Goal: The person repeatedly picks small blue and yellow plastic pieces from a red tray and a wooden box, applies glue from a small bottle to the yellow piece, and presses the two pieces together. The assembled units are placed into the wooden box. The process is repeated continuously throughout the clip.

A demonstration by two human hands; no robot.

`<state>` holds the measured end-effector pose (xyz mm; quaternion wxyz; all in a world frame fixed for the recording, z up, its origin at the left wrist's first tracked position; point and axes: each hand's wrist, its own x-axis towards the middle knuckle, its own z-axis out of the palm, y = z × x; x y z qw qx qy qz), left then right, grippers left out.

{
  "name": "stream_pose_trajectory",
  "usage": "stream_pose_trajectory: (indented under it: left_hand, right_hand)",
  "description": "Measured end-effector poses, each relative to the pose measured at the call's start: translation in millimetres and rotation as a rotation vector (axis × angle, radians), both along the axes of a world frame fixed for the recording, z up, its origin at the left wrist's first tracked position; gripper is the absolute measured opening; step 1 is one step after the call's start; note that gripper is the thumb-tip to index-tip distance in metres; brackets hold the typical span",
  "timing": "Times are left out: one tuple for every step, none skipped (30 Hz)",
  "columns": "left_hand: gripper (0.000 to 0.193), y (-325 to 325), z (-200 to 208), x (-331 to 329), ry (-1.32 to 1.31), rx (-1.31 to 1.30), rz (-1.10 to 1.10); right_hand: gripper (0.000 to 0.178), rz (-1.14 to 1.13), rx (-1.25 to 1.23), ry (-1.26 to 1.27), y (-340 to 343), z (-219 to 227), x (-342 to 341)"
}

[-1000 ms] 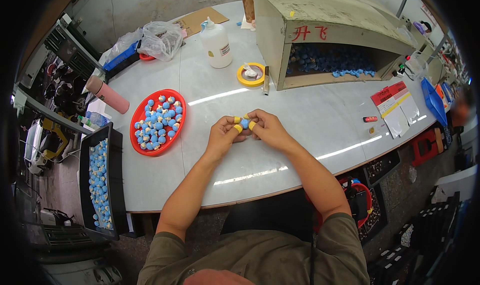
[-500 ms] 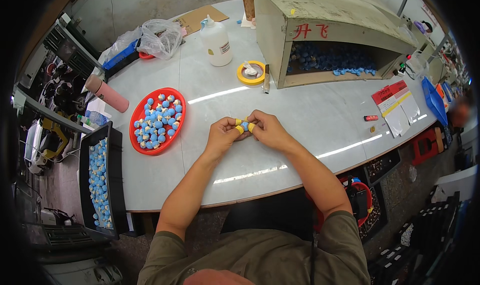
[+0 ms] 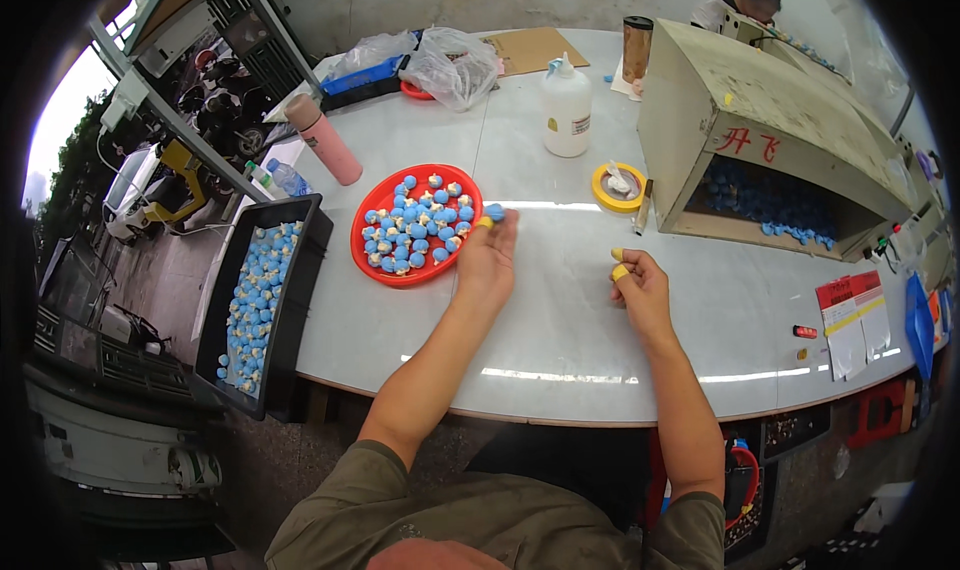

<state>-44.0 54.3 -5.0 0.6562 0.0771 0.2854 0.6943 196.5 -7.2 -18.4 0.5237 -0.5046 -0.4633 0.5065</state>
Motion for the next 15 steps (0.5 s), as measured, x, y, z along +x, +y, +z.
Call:
stream_pose_trajectory:
  left_hand:
    - [0.028, 7, 4, -11, -0.044, -0.012, 0.065]
    - [0.030, 12, 5, -22, -0.092, -0.027, 0.129]
    - [0.033, 16, 7, -26, -0.142, -0.044, 0.179]
    - [0.034, 16, 7, -27, -0.141, -0.027, 0.172]
    - [0.035, 16, 6, -23, -0.140, -0.011, 0.154]
    - [0.037, 15, 6, -14, -0.143, 0.002, 0.113]
    - [0.036, 18, -2, -15, -0.095, 0.012, 0.104]
    - [0.035, 15, 0, -8, -0.058, 0.037, 0.098]
    - [0.035, 15, -14, -13, -0.012, 0.087, 0.025]
    - [0.035, 10, -9, -7, -0.026, 0.046, 0.011]
    - [0.035, 8, -10, -3, 0.025, 0.030, -0.030]
    - [0.034, 1, -5, 4, 0.076, 0.023, -0.068]
    - [0.037, -4, -2, 10, 0.092, 0.009, -0.098]
    - [0.038, -8, -5, 13, 0.107, -0.003, -0.127]
    - [0.040, -10, -8, 16, 0.123, -0.016, -0.151]
  right_hand:
    - [0.026, -0.021, -0.009, -0.003, 1, 1, 1]
    - [0.026, -0.016, -0.011, 0.001, 2, 1, -1]
    - [0.025, -0.023, -0.014, 0.001, 0, 3, 0]
    - [0.025, -0.035, -0.018, 0.002, -3, 4, 0]
    - [0.025, -0.027, -0.019, 0.009, -2, 3, 1]
    - [0.025, -0.043, -0.021, 0.015, -2, 1, 4]
    - [0.024, -0.063, -0.024, 0.021, 0, -2, 5]
    - [0.024, -0.074, 0.000, 0.028, 1, -7, 7]
    - [0.025, -0.079, 0.030, 0.032, 5, -9, 4]
    - [0.024, -0.131, 0.036, 0.054, 4, -7, 3]
    - [0.024, -0.169, 0.048, 0.080, 5, -1, 2]
    - [0.022, -0.223, 0.014, 0.112, 4, 6, 7]
    - [0.020, -0.268, -0.017, 0.152, 4, 13, 10]
    - [0.018, -0.301, -0.053, 0.201, 4, 16, 14]
    - [0.018, -0.325, -0.052, 0.198, 5, 20, 24]
